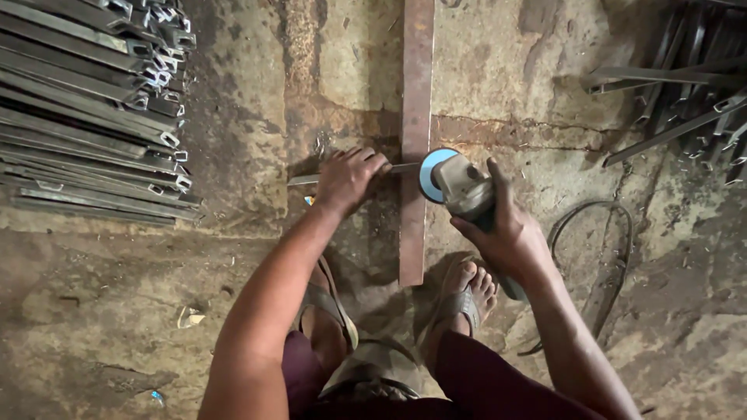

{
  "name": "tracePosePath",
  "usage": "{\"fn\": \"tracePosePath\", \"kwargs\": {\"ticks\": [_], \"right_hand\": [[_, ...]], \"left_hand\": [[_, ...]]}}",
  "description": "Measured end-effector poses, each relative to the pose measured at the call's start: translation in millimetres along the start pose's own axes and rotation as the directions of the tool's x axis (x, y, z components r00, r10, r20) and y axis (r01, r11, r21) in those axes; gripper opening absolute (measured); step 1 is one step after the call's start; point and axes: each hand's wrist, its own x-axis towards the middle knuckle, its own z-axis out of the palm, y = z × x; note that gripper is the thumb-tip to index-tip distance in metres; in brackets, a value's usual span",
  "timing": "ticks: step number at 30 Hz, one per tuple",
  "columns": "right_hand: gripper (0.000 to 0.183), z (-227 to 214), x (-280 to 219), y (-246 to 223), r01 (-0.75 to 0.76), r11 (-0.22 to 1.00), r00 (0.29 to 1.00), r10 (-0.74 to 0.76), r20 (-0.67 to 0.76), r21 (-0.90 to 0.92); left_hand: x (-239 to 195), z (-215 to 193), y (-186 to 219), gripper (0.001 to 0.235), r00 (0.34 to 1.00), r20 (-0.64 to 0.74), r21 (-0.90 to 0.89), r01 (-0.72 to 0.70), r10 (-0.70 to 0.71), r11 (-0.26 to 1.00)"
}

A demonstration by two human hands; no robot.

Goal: Grinding the end of a square metal tube with an angle grinder while another person holds it steady.

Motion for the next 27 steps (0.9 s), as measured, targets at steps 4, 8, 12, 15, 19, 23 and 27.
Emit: {"fn": "tracePosePath", "kwargs": {"ticks": [4, 8, 12, 15, 19, 23, 27], "right_hand": [[0.11, 6.1, -2.3, 19.0, 0.055, 0.998, 0.998, -0.055, -0.028, -0.004], [0.108, 15.2, -22.6, 39.9, 0.097, 0.994, 0.993, -0.093, -0.067, 0.045], [0.106, 36.6, -33.1, 66.1, -0.062, 0.99, 0.997, 0.067, -0.037, 0.125], [0.104, 38.6, -34.3, 65.9, -0.033, 0.977, 0.996, 0.049, -0.071, 0.21], [0.103, 32.9, -15.1, 39.9, 0.048, 0.968, 0.991, -0.015, -0.133, 0.245], [0.106, 37.3, -12.1, 26.7, -0.014, 0.973, 0.991, 0.044, -0.126, 0.231], [0.108, 45.5, -28.2, 31.2, -0.066, 0.97, 0.991, 0.091, -0.098, 0.234]], "left_hand": [[1.2, 1.9, -1.4, 0.024, 1.0, 0.028, -0.009, 0.011, -0.011, 1.0], [6.5, -15.2, 3.1, 0.028, 0.999, 0.004, -0.007, -0.047, 0.047, 0.999], [5.0, -8.9, 1.4, 0.028, 0.992, 0.123, -0.042, -0.003, 0.008, 0.999], [2.7, -9.8, 8.1, 0.023, 0.996, 0.087, -0.014, -0.003, 0.004, 1.0], [1.6, 4.2, 0.9, 0.023, 0.998, 0.065, 0.043, -0.008, 0.005, 0.999], [1.2, 2.5, 1.4, 0.023, 0.999, 0.047, 0.075, -0.008, 0.004, 0.997], [4.5, -11.7, 9.9, 0.023, 0.993, 0.112, 0.05, 0.028, -0.033, 0.998]]}}
